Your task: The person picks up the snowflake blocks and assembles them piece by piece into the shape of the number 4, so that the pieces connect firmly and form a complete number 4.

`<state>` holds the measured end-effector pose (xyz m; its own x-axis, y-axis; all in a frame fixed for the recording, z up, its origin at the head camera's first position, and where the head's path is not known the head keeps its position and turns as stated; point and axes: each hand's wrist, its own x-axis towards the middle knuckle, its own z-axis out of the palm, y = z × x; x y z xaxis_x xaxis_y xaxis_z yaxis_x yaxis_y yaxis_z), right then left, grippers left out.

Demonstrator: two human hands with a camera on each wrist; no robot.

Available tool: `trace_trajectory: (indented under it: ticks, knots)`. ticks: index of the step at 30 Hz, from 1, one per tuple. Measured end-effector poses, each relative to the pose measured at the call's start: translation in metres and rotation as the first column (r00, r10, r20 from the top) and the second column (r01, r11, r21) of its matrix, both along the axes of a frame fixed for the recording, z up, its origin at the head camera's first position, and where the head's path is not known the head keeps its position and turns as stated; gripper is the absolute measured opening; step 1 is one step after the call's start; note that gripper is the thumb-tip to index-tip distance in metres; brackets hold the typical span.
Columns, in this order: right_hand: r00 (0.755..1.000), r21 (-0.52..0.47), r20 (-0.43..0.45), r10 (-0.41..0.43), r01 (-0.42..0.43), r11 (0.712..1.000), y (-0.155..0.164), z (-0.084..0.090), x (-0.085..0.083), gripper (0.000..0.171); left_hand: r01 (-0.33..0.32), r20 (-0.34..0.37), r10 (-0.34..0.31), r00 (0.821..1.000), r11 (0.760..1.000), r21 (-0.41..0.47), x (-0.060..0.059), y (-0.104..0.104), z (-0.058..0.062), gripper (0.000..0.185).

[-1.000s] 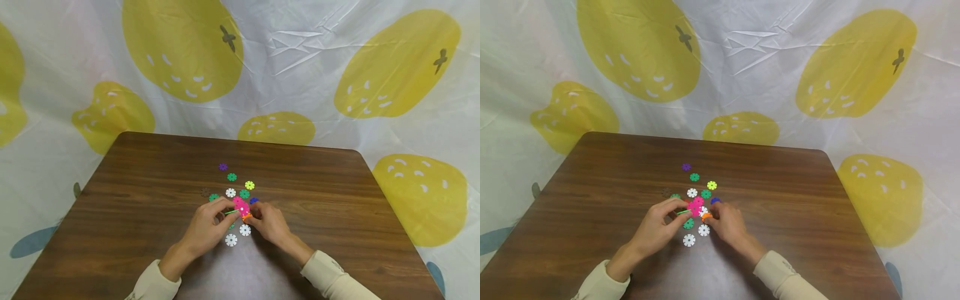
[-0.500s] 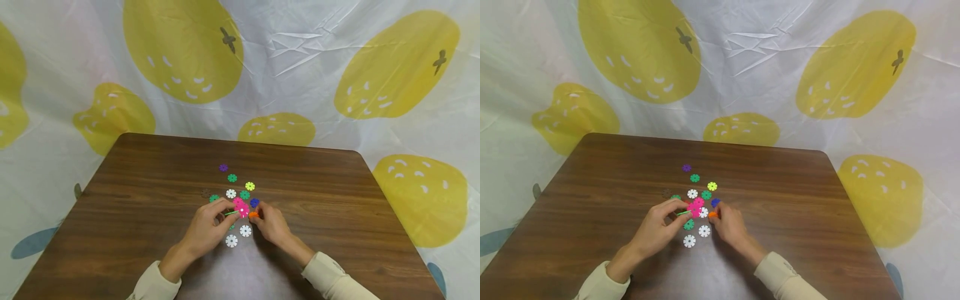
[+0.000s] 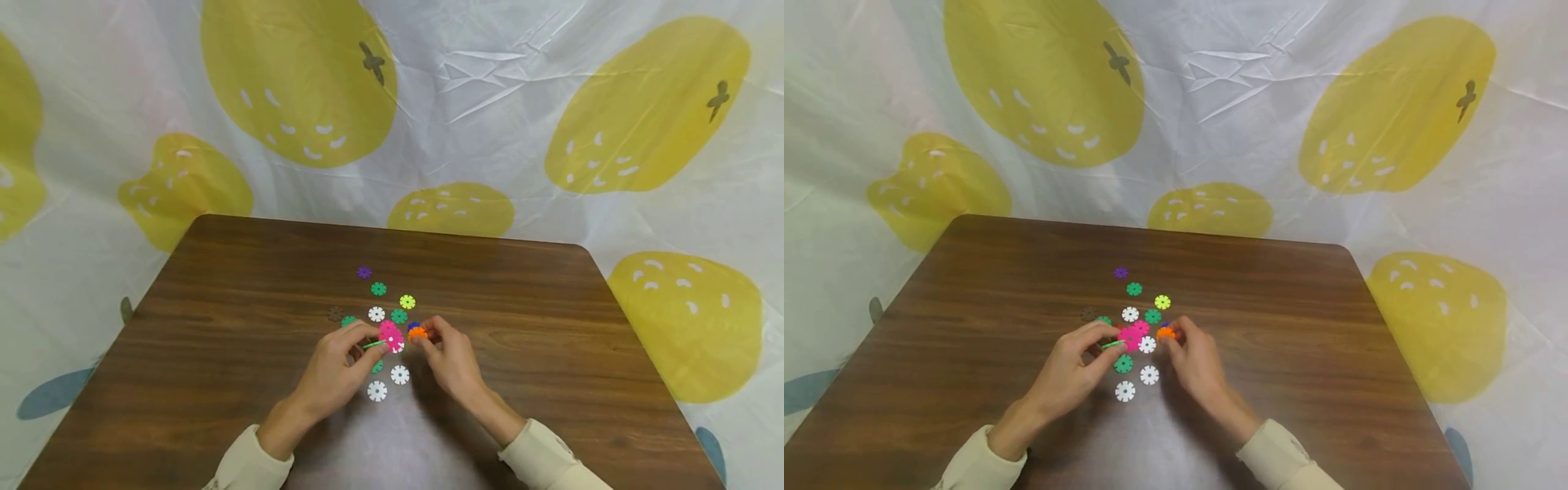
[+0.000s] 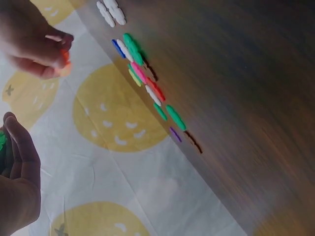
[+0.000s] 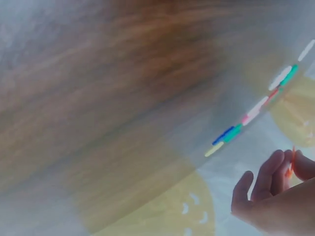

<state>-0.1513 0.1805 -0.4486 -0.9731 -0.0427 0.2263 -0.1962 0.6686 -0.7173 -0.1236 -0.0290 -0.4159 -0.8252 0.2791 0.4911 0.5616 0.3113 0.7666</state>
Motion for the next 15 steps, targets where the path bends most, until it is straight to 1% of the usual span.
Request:
trace_trajectory:
  ticks: [6, 10, 15]
  knots:
    - [1.000, -0.057, -0.025, 0.010, -0.011, 0.998, -0.001, 0.012, 0.007, 0.011, -0.060, 0.005, 0.060, 0.998, 0.998, 0.010, 0.000, -0.001, -0.002, 0.013]
    - [0.999, -0.052, -0.047, 0.007, -0.010, 0.999, -0.001, 0.018, 0.012, 0.011, -0.081, 0.006, 0.080, 0.997, 0.997, 0.015, -0.001, 0.000, -0.004, 0.012]
    - [0.995, -0.031, -0.099, 0.012, -0.015, 0.999, -0.002, 0.024, 0.016, 0.011, -0.102, 0.001, 0.102, 0.995, 0.995, 0.010, -0.002, 0.002, -0.004, 0.011]
